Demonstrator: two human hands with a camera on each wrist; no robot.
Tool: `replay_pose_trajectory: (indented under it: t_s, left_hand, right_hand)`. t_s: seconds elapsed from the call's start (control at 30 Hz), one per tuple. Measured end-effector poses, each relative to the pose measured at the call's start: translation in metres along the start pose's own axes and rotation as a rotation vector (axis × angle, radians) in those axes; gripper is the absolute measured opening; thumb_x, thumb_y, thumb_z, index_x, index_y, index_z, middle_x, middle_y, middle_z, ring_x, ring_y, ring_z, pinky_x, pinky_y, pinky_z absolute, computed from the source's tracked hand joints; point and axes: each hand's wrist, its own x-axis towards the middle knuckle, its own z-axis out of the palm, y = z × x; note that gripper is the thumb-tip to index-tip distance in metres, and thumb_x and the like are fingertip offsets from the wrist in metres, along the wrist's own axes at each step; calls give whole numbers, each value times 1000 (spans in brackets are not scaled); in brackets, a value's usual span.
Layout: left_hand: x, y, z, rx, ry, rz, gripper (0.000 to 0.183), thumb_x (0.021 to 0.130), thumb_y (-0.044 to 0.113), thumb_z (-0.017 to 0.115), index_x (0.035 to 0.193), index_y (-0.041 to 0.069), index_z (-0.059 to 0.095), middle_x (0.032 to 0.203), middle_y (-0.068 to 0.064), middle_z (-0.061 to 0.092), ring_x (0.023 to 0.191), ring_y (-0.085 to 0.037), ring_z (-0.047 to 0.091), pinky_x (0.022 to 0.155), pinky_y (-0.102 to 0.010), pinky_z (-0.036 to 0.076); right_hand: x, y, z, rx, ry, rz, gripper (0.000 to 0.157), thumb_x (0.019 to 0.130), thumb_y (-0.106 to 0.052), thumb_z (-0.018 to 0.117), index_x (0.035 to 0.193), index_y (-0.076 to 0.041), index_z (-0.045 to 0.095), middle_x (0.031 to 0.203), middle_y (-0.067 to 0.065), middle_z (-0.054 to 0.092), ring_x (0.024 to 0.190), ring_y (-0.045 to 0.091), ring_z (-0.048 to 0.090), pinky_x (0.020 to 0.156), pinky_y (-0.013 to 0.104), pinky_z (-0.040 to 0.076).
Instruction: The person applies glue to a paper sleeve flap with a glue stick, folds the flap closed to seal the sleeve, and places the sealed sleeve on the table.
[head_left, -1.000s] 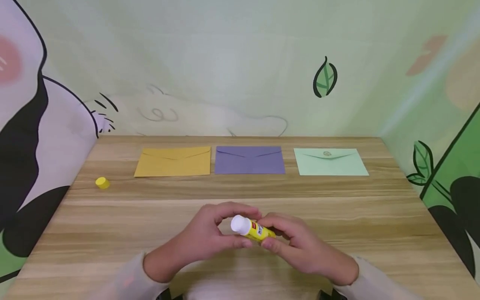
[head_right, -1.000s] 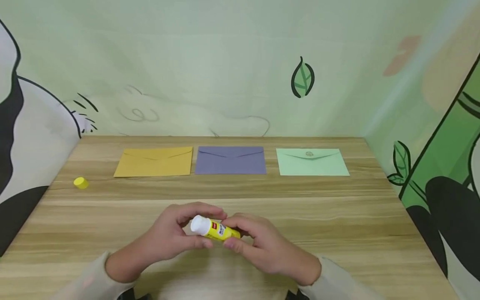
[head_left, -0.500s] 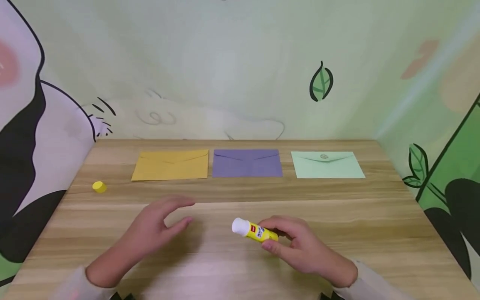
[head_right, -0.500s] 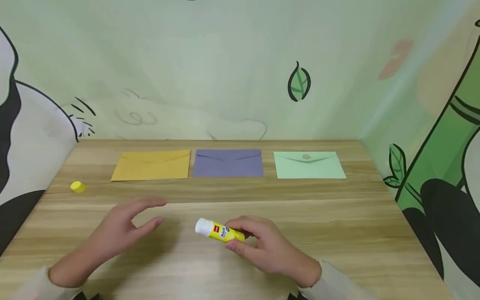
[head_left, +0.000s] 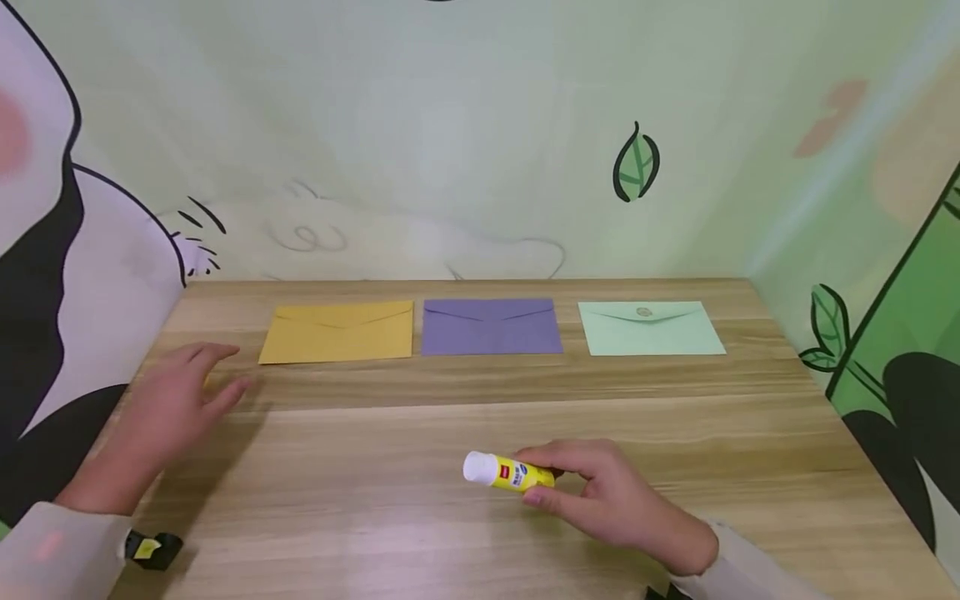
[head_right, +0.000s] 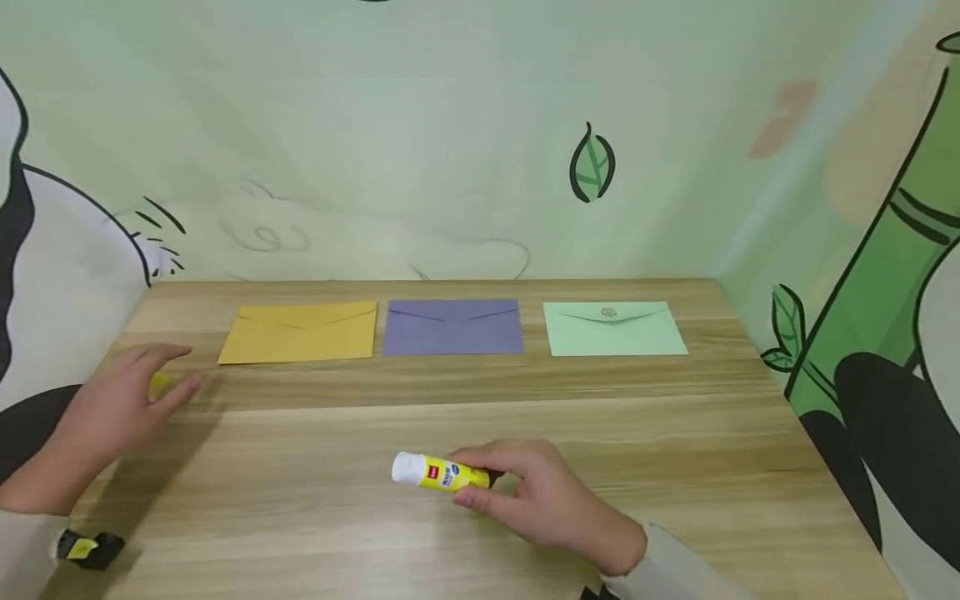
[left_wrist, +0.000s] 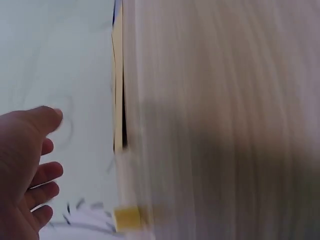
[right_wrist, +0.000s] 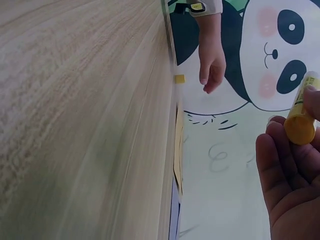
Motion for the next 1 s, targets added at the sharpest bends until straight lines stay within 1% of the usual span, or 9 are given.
replay_pose_trajectory:
  t_s: [0.07,0.17,0.33,0.43,0.57,0.67,0.8,0.9,1.0]
  left_hand:
    - [1,-14,-1,39,-1,-50,58,93,34,72,134,-4,54,133,-32,53,121,-53,47,96,-70,38]
    - [2,-29,-2,75,-22,-113,64,92,36,72,135,-6,51,134,-36,48,121,-56,43,97,-72,35]
    - [5,-47,0,87,-100,-186,68,93,34,70,139,-8,44,134,-41,42,119,-60,40,94,-74,36]
    - [6,-56,3,77,-139,-220,65,94,32,69,139,-8,44,132,-42,41,118,-60,41,92,-74,38]
    - [7,-66,7,72,-144,-217,50,94,22,67,130,-10,51,125,-40,50,110,-57,50,87,-70,42]
    - [5,-72,10,57,-135,-204,41,93,16,67,121,-11,55,110,-36,60,93,-49,60,75,-63,46]
    - [6,-76,12,34,-130,-206,40,92,17,69,116,-12,54,93,-30,65,75,-37,61,65,-54,47]
    - [7,-75,12,26,-140,-220,40,89,18,71,112,-11,55,91,-28,65,75,-36,61,65,-53,47]
    - [6,-69,9,16,-156,-223,39,88,16,71,112,-10,55,94,-30,65,78,-38,62,67,-54,48]
  right_hand:
    - [-1,1,0,-5,-3,-4,30,90,-11,75,120,-13,72,93,-5,72,78,6,60,70,26,56]
    - [-2,1,0,-11,0,-2,30,90,-11,75,120,-13,72,92,-5,72,77,6,60,70,26,56]
    - [-3,2,-1,-2,6,16,32,89,-11,76,121,-13,73,96,-4,74,78,6,63,70,28,58]
    - [-4,2,0,-1,8,19,33,89,-12,76,122,-13,73,99,-3,75,79,7,65,70,29,59]
    - [-6,4,0,-16,15,11,32,89,-12,76,121,-13,73,96,-4,74,79,6,64,71,28,58]
    - [-7,6,0,-35,25,7,32,88,-12,77,120,-14,73,92,-6,72,78,5,62,71,27,57]
    - [-8,7,-1,-49,38,2,32,88,-12,77,120,-14,73,91,-7,72,76,5,60,68,27,56]
    - [-8,7,0,-49,44,5,32,88,-12,77,120,-14,73,93,-7,73,76,5,61,66,28,55]
    - [-9,7,0,-51,61,23,34,87,-12,78,121,-14,73,95,-7,73,79,6,62,70,28,56]
